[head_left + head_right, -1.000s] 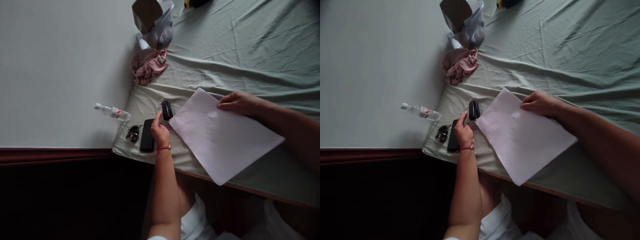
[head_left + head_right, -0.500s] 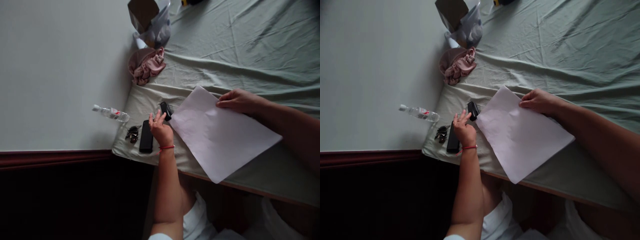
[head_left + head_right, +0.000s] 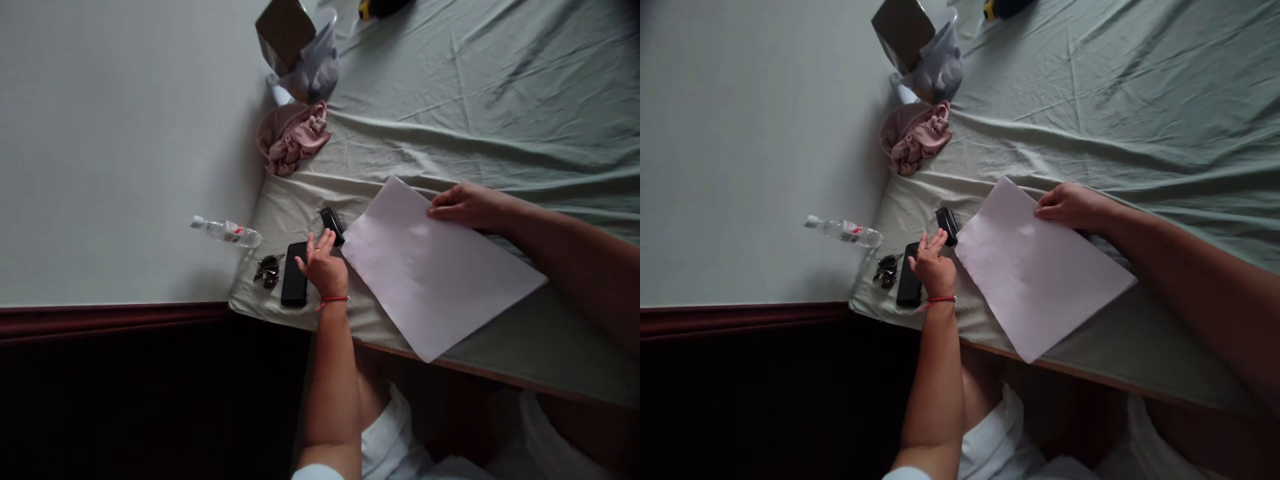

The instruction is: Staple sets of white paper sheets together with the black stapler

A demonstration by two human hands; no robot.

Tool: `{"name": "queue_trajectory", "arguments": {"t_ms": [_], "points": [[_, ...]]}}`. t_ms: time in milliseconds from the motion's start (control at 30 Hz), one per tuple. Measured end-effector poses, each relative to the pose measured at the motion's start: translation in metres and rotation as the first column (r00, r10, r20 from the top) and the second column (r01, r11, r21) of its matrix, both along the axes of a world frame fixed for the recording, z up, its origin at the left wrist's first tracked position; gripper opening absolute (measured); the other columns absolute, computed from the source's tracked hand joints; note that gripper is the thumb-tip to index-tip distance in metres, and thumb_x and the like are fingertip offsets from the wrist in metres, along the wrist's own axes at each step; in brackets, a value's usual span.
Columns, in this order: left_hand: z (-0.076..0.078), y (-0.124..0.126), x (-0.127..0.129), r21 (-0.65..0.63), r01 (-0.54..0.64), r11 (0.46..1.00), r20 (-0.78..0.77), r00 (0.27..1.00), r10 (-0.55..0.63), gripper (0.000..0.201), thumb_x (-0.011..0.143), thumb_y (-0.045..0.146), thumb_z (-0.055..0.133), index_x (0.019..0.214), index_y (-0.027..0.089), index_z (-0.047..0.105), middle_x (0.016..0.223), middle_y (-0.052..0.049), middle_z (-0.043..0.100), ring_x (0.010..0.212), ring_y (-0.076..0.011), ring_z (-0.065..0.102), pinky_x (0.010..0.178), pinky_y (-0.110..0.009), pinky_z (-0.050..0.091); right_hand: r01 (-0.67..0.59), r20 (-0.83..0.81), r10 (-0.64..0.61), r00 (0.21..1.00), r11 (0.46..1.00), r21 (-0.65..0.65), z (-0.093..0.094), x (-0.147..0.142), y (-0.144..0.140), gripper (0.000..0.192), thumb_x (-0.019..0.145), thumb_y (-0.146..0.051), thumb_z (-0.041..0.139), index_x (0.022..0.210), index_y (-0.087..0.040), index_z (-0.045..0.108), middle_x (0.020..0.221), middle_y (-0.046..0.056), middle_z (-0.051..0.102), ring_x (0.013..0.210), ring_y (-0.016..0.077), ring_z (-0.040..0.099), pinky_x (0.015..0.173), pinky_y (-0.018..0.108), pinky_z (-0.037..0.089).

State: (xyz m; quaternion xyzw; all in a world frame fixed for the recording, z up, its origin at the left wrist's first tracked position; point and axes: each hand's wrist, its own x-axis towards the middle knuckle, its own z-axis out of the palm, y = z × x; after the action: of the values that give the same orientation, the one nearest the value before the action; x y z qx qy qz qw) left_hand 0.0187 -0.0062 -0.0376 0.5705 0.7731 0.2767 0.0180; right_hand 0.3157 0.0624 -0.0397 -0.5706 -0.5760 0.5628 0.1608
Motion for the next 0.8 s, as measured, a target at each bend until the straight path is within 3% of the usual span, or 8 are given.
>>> {"name": "queue_trajectory", "arguments": {"t_ms": [167,267,400,500,600,667,733,800], "points": [[-0.003,0.003,-0.004,0.051,0.017,0.999,0.048,0.999,-0.019,0.068,0.079,-0.011,0.041,0.116,0.031,0.081,0.137,-0.003,0.073,0.15,-0.0267,0.051,0.129,-0.066,0.014,-0.013,-0.081,0.012,0.997,1.0,-0.005,-0.003,0.0,0.002,0.019,0.087,-0.037,0.073,0.088,-0.019,0.075,0.068,0.004,0.067,0.049,0.0114,0.057,0.042,0.021,0.041],[-0.012,0.01,-0.014,0.165,0.04,0.985,0.201,0.977,-0.073,0.064,0.076,-0.011,0.042,0.109,0.025,0.084,0.13,-0.007,0.078,0.142,-0.0263,0.059,0.129,-0.056,0.028,-0.037,-0.134,0.028,0.991,0.997,-0.062,-0.002,0.001,0.003,0.02,0.085,-0.038,0.075,0.085,-0.019,0.074,0.071,0.005,0.068,0.05,0.0108,0.056,0.042,0.021,0.04],[-0.024,0.018,-0.023,0.287,0.006,0.958,0.45,0.882,-0.141,0.058,0.072,-0.009,0.044,0.099,0.021,0.085,0.119,-0.007,0.081,0.128,-0.0226,0.069,0.122,-0.041,0.043,-0.093,-0.144,0.077,0.987,0.99,-0.108,0.001,0.004,0.004,0.021,0.084,-0.039,0.075,0.082,-0.019,0.074,0.069,0.004,0.067,0.048,0.0102,0.054,0.043,0.022,0.04],[-0.024,0.02,-0.022,0.285,-0.139,0.948,0.655,0.751,-0.086,0.053,0.07,-0.006,0.049,0.101,0.021,0.082,0.12,-0.006,0.08,0.123,-0.0197,0.07,0.117,-0.036,0.046,-0.116,-0.202,0.092,0.975,0.987,-0.111,0.0,0.008,0.004,0.023,0.082,-0.042,0.076,0.083,-0.019,0.074,0.069,0.003,0.067,0.048,0.0106,0.054,0.043,0.023,0.041],[-0.014,0.016,-0.021,0.216,-0.364,0.906,0.845,0.535,0.014,0.033,0.078,0.003,0.058,0.101,0.019,0.076,0.118,-0.007,0.077,0.115,-0.0166,0.07,0.105,-0.03,0.05,-0.125,-0.29,0.093,0.953,0.988,-0.092,0.0,0.011,0.0,0.029,0.079,-0.047,0.078,0.087,-0.02,0.075,0.073,0.004,0.07,0.052,0.0124,0.057,0.045,0.024,0.044],[-0.004,0.007,-0.02,0.142,-0.475,0.869,0.925,0.375,0.053,0.012,0.093,0.025,0.061,0.095,0.018,0.07,0.107,-0.007,0.075,0.099,-0.0144,0.07,0.087,-0.025,0.053,-0.072,-0.338,0.04,0.94,0.994,-0.08,0.003,0.009,-0.004,0.033,0.076,-0.049,0.08,0.09,-0.02,0.074,0.075,0.004,0.07,0.054,0.0127,0.059,0.047,0.023,0.046],[0.003,-0.005,-0.016,0.055,-0.443,0.895,0.973,0.226,0.053,0.039,0.097,0.057,0.057,0.094,0.019,0.066,0.095,-0.006,0.072,0.076,-0.0135,0.067,0.062,-0.023,0.049,0.019,-0.372,-0.047,0.927,0.997,-0.077,0.007,0.003,-0.008,0.034,0.075,-0.05,0.081,0.09,-0.02,0.072,0.073,0.003,0.069,0.054,0.0115,0.059,0.047,0.022,0.045],[0.005,-0.017,-0.008,0.046,-0.319,0.947,0.982,0.188,0.016,0.053,0.087,0.072,0.064,0.09,0.019,0.066,0.078,-0.002,0.064,0.056,-0.01,0.055,0.046,-0.021,0.036,0.093,-0.373,-0.108,0.922,0.994,-0.057,0.011,-0.005,-0.012,0.032,0.078,-0.049,0.079,0.088,-0.021,0.07,0.07,0.001,0.066,0.052,0.01,0.056,0.047,0.021,0.044]]}}
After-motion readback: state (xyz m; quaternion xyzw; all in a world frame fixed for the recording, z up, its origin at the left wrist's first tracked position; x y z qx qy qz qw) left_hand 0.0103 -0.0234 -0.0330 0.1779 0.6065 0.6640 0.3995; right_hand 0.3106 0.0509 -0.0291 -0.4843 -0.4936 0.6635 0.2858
